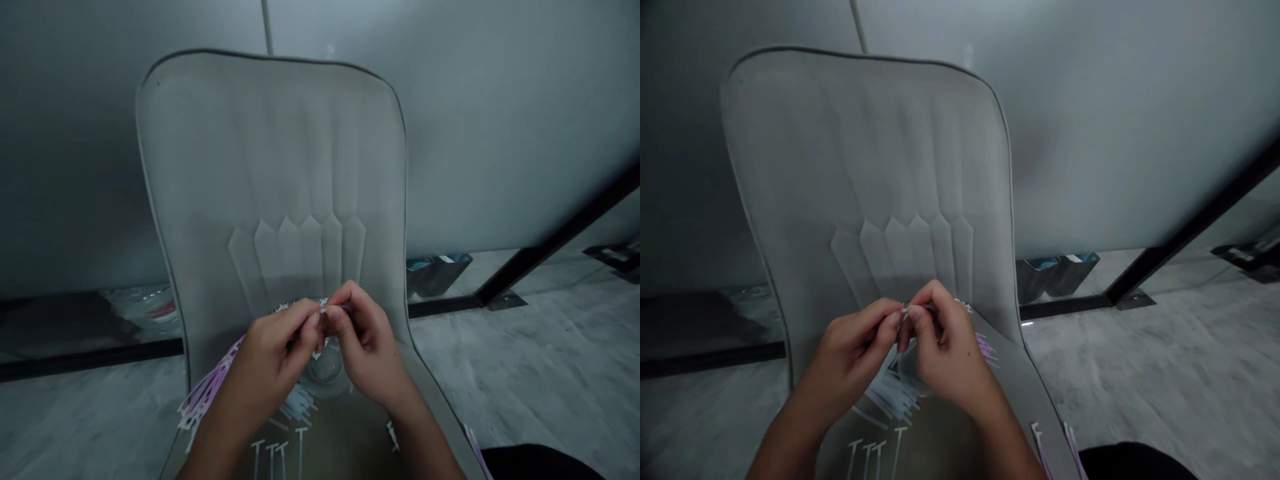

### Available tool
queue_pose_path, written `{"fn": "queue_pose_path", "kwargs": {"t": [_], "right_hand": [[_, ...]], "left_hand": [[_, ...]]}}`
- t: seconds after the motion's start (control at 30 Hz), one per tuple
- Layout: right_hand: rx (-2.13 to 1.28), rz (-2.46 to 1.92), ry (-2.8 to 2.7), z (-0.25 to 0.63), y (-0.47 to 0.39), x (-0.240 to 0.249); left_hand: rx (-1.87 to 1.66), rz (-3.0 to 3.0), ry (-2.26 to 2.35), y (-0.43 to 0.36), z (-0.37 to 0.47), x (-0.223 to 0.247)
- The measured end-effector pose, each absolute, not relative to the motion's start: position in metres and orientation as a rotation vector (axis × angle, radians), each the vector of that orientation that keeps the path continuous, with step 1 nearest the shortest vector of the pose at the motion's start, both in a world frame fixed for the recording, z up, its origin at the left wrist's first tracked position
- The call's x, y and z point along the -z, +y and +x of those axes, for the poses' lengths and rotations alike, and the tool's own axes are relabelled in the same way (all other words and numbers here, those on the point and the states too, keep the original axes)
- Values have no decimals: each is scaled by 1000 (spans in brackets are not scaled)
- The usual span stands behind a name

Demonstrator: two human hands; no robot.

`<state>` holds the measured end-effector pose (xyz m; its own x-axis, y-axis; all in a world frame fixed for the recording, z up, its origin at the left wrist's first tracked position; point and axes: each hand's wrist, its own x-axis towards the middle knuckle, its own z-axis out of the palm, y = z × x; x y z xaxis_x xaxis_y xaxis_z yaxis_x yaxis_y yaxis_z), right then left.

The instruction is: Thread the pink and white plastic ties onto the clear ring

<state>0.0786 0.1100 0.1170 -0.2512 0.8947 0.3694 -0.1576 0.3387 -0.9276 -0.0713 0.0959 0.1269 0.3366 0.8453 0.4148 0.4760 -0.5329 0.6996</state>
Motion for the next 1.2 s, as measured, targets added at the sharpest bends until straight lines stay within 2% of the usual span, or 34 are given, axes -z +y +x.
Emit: {"fn": "queue_pose_path", "kwargs": {"t": [0.6, 0.93, 1.2], "right_hand": [[-1317, -768, -1683, 108, 123, -124], [-1388, -720, -1610, 110, 128, -120], [-1443, -709, -1594, 108, 130, -115]], "left_hand": [[-749, 2378, 1287, 96, -79, -131], [-811, 2479, 1399, 97, -70, -123], [-932, 2299, 1427, 99, -76, -125]]}}
